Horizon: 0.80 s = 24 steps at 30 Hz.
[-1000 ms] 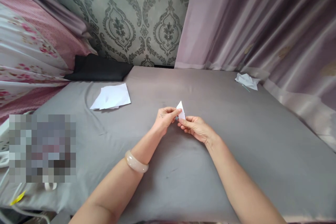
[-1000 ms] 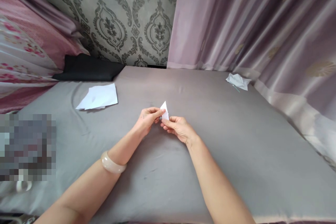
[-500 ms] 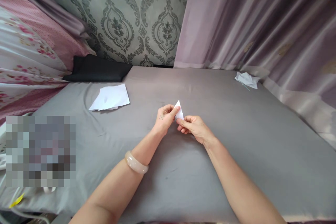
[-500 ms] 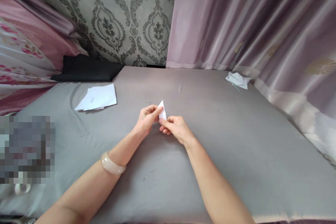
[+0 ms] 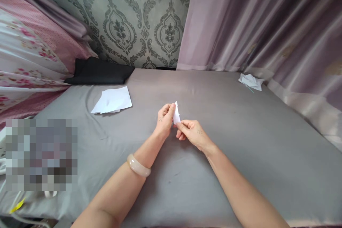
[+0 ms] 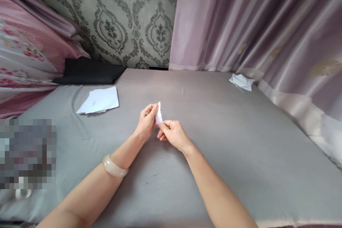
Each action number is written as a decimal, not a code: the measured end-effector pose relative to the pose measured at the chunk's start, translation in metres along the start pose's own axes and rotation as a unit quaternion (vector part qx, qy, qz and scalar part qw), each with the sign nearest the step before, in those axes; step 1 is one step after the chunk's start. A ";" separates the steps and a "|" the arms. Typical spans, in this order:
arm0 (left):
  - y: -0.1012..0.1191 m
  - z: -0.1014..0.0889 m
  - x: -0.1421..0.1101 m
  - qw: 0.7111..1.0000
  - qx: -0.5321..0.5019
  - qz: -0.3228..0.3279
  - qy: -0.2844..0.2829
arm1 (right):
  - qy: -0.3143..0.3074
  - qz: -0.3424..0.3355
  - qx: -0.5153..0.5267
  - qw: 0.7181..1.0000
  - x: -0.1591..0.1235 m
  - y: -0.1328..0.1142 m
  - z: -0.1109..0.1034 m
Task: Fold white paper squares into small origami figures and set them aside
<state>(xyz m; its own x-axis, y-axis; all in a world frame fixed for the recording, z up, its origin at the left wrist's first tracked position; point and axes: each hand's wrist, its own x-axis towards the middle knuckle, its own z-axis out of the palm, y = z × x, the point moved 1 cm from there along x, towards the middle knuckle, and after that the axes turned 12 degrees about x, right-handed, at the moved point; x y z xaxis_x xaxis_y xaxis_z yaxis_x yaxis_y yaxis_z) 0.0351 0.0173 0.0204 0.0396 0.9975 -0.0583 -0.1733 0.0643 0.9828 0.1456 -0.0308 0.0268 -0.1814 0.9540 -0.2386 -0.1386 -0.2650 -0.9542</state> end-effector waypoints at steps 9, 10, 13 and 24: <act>0.003 -0.002 -0.004 0.980 0.152 0.105 0.069 | 0.012 -0.008 0.019 1.000 -0.002 -0.006 0.009; 0.004 -0.002 -0.004 0.975 0.171 0.119 0.073 | 0.009 -0.010 0.021 1.000 -0.003 -0.006 0.009; 0.003 -0.004 -0.005 0.966 0.207 0.138 0.074 | 0.006 -0.010 0.024 1.000 -0.004 -0.008 0.010; -0.002 -0.006 0.008 0.996 0.082 -0.004 0.032 | 0.092 -0.054 -0.150 0.983 -0.002 -0.001 -0.003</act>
<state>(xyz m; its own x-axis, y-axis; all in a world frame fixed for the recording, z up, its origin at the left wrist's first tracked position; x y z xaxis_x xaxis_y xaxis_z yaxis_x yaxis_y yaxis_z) 0.0295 0.0254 0.0163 -0.0234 0.9971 -0.0726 -0.0097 0.0723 0.9973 0.1486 -0.0318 0.0278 0.0021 0.9907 -0.1362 0.1503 -0.1350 -0.9794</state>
